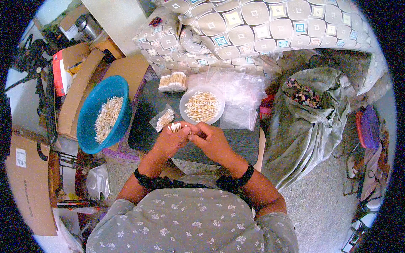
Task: Sorting cotton swabs from a bowl and bundling them with rubber bands into plastic bags.
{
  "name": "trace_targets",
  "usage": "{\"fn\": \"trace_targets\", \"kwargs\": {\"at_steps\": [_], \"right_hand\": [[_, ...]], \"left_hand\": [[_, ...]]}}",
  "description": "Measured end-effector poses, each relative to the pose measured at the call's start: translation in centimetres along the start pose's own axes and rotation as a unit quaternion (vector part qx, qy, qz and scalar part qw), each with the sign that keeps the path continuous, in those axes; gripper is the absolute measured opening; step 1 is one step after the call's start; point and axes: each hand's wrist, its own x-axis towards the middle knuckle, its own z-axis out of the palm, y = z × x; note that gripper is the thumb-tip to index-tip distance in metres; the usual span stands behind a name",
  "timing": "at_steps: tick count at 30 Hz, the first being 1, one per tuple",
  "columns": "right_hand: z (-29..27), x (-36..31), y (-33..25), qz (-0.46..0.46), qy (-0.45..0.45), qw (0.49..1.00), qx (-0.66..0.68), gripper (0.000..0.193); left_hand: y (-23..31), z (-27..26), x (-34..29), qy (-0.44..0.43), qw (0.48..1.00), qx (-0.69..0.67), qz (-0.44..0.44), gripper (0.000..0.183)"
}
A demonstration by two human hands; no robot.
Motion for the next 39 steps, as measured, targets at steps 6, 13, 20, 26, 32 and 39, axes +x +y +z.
{"fn": "trace_targets", "kwargs": {"at_steps": [6, 13, 20, 26, 32, 39], "right_hand": [[0.1, -0.1, 0.1, 0.011, -0.013, 0.999, 0.042, 0.021], [-0.1, -0.3, 1.4, 0.020, -0.017, 0.998, 0.050, 0.019], [0.3, -0.1, 1.4, 0.024, 0.003, 0.996, 0.091, 0.016], [0.3, -0.1, 1.2, 0.029, -0.004, 0.995, 0.100, 0.015], [0.1, 0.1, 1.5, 0.044, -0.019, 0.988, 0.147, 0.010], [-0.2, 0.5, 2.7, 0.053, -0.013, 0.994, 0.096, 0.010]], "left_hand": [[0.1, 0.0, -0.2, 0.017, 0.999, 0.022, 0.020, 0.022], [0.5, 0.1, -0.2, -0.005, 0.999, 0.040, 0.024, 0.020], [-0.3, 0.1, -0.2, -0.007, 0.999, 0.043, 0.022, 0.020], [-0.3, -0.1, -0.3, -0.011, 0.999, 0.030, 0.030, 0.021], [-0.2, -1.0, 0.0, 0.006, 0.999, 0.009, 0.033, 0.027], [-1.4, -4.9, 0.6, 0.100, 0.990, -0.054, 0.081, 0.027]]}}
